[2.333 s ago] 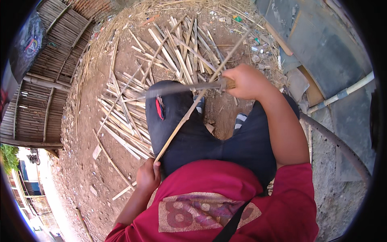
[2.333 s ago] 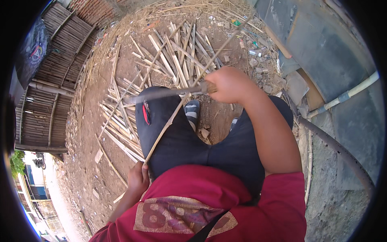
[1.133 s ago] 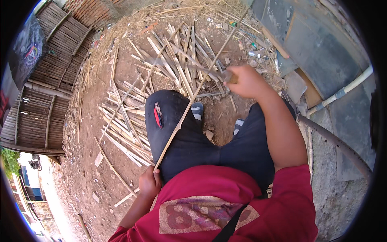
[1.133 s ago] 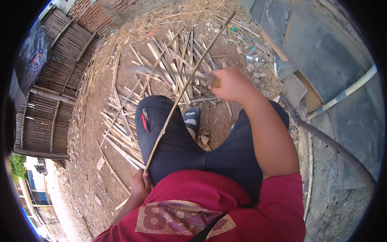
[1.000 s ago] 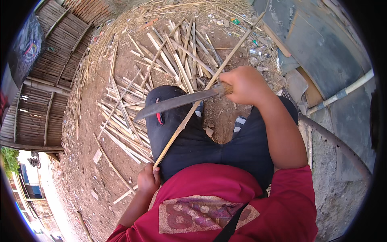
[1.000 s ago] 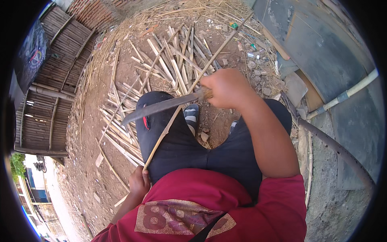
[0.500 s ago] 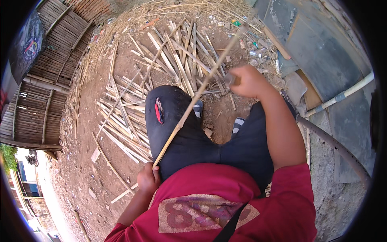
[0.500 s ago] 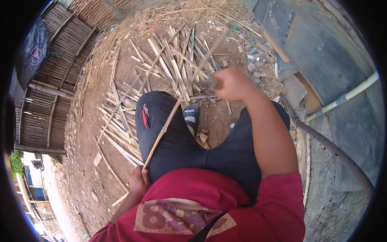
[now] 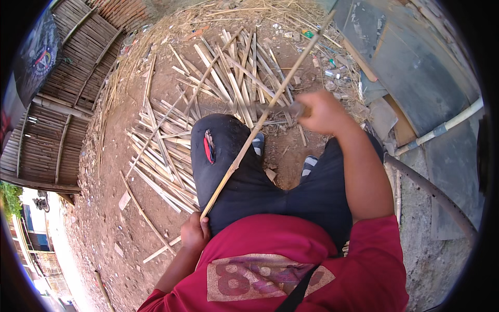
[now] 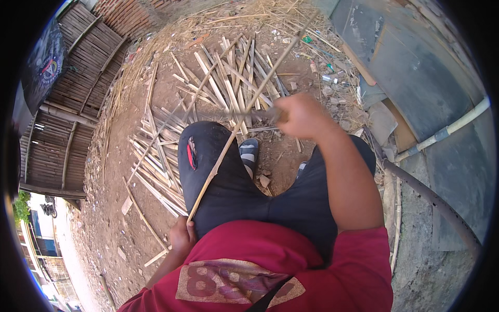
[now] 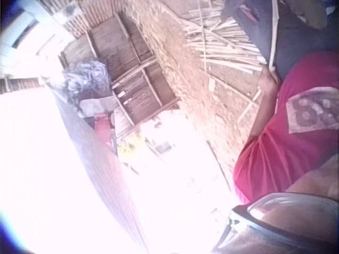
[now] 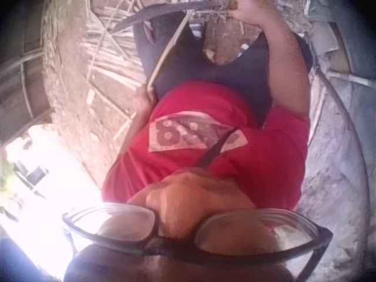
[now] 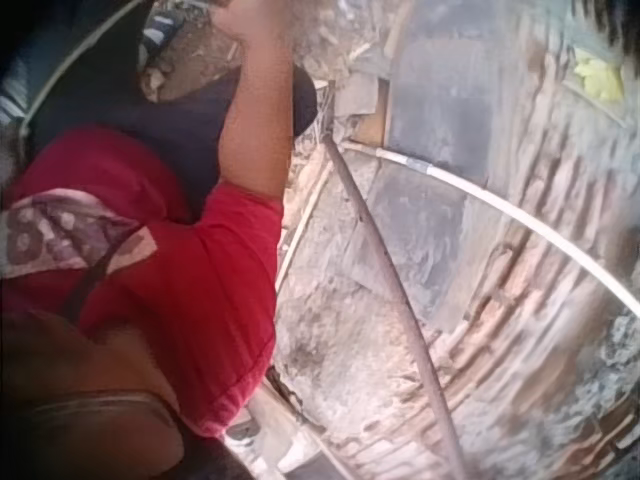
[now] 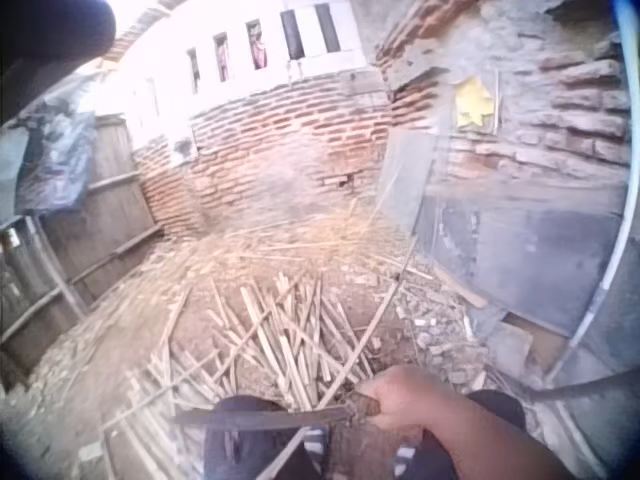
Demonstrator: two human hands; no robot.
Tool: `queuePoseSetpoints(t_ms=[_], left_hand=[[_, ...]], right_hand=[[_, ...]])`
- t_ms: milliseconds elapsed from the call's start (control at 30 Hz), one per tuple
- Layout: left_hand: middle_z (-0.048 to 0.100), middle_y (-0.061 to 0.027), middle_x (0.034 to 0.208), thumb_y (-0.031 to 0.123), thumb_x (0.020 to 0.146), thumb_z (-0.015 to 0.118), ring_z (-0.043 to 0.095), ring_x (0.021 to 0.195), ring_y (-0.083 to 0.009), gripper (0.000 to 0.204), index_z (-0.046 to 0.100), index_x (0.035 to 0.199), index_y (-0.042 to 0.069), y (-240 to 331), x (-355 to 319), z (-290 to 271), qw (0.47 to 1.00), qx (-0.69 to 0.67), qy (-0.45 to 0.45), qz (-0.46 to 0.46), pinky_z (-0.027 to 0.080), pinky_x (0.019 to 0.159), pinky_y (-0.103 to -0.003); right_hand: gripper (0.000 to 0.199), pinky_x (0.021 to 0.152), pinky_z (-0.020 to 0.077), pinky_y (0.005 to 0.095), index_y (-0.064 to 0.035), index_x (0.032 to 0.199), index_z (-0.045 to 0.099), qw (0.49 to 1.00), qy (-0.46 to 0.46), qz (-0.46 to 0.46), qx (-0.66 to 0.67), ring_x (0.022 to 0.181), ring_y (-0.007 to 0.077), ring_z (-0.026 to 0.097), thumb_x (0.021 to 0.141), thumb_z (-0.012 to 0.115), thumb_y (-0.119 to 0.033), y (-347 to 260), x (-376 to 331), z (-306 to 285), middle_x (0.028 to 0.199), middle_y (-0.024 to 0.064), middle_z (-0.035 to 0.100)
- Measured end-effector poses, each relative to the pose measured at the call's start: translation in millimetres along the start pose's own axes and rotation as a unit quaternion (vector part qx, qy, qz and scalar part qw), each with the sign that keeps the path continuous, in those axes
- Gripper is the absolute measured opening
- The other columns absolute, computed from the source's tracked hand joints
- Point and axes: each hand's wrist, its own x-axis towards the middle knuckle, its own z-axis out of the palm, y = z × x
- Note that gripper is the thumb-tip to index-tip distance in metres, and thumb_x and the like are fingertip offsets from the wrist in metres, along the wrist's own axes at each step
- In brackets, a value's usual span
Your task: The person thins and smooths a long strip of bamboo using a machete while sitting on the ground.
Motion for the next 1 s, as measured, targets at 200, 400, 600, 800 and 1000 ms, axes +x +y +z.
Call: queuePoseSetpoints(t_ms=[200,400,600,800,1000], left_hand=[[0.062,-0.0249,0.077,0.033,0.101,0.05,0.061,0.071,-0.0496,0.029,0.056,0.097,0.005,1,3,3,1.0,-0.022,-0.005,0.005,0.048,0.062,-0.057],[0.062,-0.0259,0.077,0.033,0.101,0.05,0.061,0.072,-0.0502,0.029,0.056,0.098,0.005,-3,-1,2,1.0,-0.029,0.0,-0.001,0.048,0.062,-0.057],[0.061,-0.0263,0.075,0.033,0.102,0.046,0.06,0.07,-0.0504,0.031,0.056,0.098,0.004,-5,0,9,0.999,-0.032,-0.006,0.009,0.047,0.06,-0.056],[0.061,-0.0264,0.076,0.033,0.101,0.049,0.059,0.07,-0.0506,0.032,0.057,0.094,0.003,-4,0,6,0.999,-0.047,-0.002,0.012,0.047,0.061,-0.057],[0.061,-0.0254,0.077,0.034,0.102,0.047,0.061,0.07,-0.0486,0.033,0.057,0.094,0.003,-3,-1,5,0.999,-0.039,0.011,0.018,0.047,0.06,-0.055]], right_hand=[[0.027,0.068,0.054,0.0406,-0.009,0.102,0.072,0.988,0.154,0.006,-0.017,0.075,0.0342,0.069,0.077,0.075,-0.019,22,-2,-6,0.08,0.016,0.07],[0.022,0.069,0.0538,0.042,-0.0091,0.096,0.071,0.968,0.062,-0.179,-0.166,0.075,0.0327,0.069,0.077,0.075,-0.021,-9,2,6,0.078,0.0127,0.07],[0.038,0.074,0.0538,0.0381,0.0007,0.11,0.068,0.958,0.247,0.142,0.029,0.082,0.0314,0.071,0.083,0.075,-0.025,32,5,-19,0.089,0.0196,0.072],[0.021,0.072,0.0538,0.0408,-0.0082,0.093,0.068,0.974,0.125,-0.136,-0.135,0.079,0.034,0.069,0.076,0.074,-0.019,15,-2,-3,0.085,0.0135,0.07],[0.033,0.074,0.0536,0.0402,-0.0025,0.105,0.069,0.975,0.184,0.121,0.029,0.082,0.036,0.068,0.082,0.074,-0.026,44,-1,-23,0.088,0.0192,0.071]])
